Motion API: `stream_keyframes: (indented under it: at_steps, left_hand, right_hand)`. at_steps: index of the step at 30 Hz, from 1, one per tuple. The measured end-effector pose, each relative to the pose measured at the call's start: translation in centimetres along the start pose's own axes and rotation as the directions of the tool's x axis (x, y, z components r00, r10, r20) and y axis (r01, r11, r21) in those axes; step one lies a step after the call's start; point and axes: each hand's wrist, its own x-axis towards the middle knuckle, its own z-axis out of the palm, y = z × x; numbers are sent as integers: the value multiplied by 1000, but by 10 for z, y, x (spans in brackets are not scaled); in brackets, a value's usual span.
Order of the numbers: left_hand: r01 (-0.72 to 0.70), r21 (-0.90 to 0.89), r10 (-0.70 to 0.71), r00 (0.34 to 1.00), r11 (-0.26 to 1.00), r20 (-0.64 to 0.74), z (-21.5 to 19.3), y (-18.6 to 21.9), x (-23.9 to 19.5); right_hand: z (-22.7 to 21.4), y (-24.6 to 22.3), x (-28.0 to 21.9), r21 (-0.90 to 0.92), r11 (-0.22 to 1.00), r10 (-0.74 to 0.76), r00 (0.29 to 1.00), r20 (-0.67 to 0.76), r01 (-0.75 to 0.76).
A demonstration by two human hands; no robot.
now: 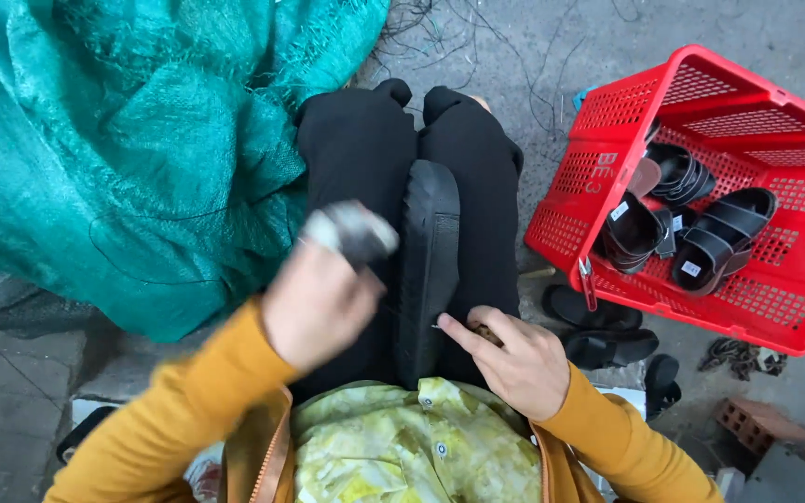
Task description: The person sits on the ground and sews a black shoe sole using a needle and thread. They hold the shoe on their lap and repeatedly pull the thread through the sole to stitch it. A red basket containing other shoes is visible nearby.
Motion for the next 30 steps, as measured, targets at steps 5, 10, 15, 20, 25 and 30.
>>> stream_keyframes:
  at_steps: [5,10,15,20,25,30]
  left_hand:
    - [34,-226,0,989,973,149,47,3,-51]
    - [31,-242,6,988,970,152,49,-1,-49]
    - [40,-250,-6,991,967,136,53,-4,-48]
    - [-4,-304,40,993,953,112,63,-13,-46]
    - [-5,-141,27,987,990,160,51,-2,-50]
    - [242,-646,-204,970,724,135,36,14,-64]
  right_hand:
    - [-8,-8,8,-136,991,6,1000,-23,-9]
    - [-15,-7,13,-139,990,-5,1000,3,5]
    - [-21,-13,16,-232,972,-20,996,85,39]
    - [22,-11,20,-182,982,-54,998,-39,46]
    - [21,-13,13,6,1000,16,999,-48,-16]
    - [27,-6,4,219,973,90,993,-71,-72]
